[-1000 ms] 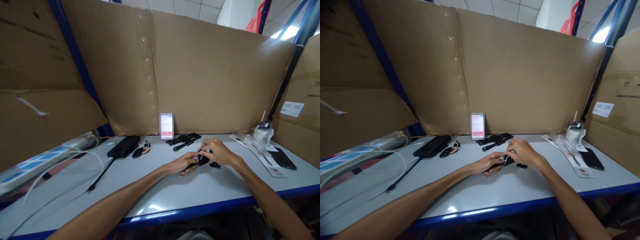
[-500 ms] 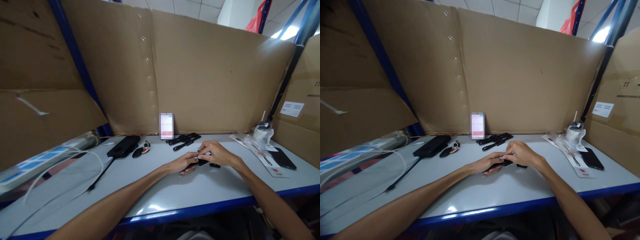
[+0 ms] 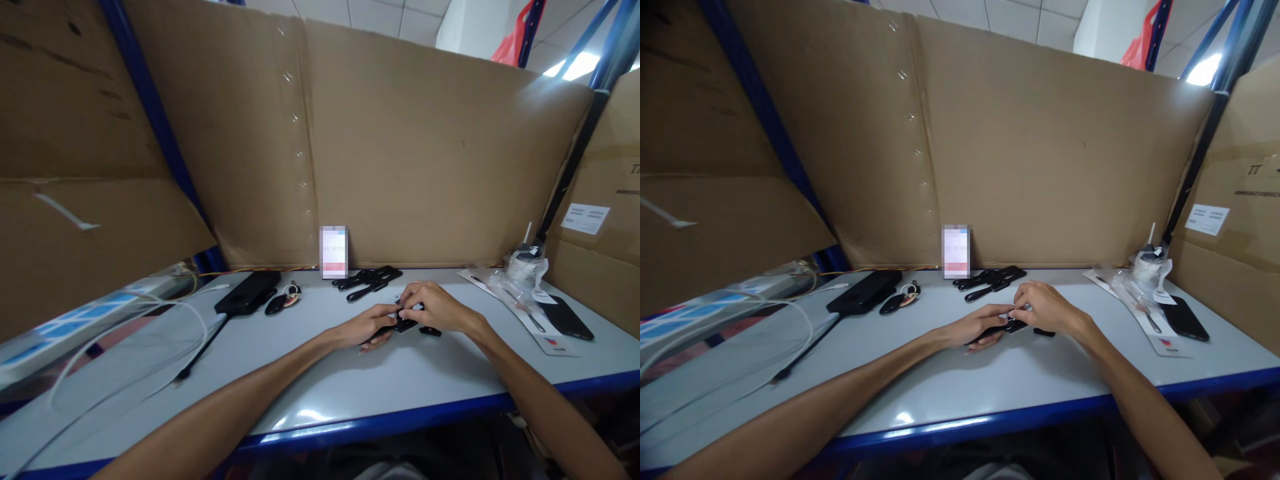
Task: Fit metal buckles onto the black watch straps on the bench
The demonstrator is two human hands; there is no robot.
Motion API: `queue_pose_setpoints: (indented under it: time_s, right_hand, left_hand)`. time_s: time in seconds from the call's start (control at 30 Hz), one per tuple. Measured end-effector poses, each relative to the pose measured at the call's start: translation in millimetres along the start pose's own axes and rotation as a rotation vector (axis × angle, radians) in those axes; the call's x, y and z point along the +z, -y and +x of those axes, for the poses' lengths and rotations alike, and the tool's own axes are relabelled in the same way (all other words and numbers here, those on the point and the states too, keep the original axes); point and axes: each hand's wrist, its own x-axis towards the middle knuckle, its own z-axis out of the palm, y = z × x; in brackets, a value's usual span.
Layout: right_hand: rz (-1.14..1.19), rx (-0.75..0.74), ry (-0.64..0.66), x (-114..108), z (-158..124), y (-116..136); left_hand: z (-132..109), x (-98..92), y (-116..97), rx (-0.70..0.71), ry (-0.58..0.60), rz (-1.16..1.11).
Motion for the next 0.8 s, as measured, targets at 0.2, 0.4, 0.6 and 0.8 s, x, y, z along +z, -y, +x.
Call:
queue_pose_setpoints:
  time_s: [0.2, 0.4, 0.6, 0.8]
  right_hand:
    - [0.029, 0.008, -0.040, -2, 1, 2]
    - [0.000, 0.037, 0.016, -10, -1, 1]
    - [-0.063, 0.038, 0.052, -7, -1, 6]
    - [-0.202, 0.008, -0.024, 3, 1, 4]
  left_hand:
    - [0, -1.1, 1, -0.020, 0.002, 0.006]
    - [-1, 0.0, 1, -0.016, 0.006, 0.004]
    - [-1, -3.1, 2, -0.013, 0.027, -0.009]
    - [1, -5.0, 4, -0.006, 0.034, -0.042]
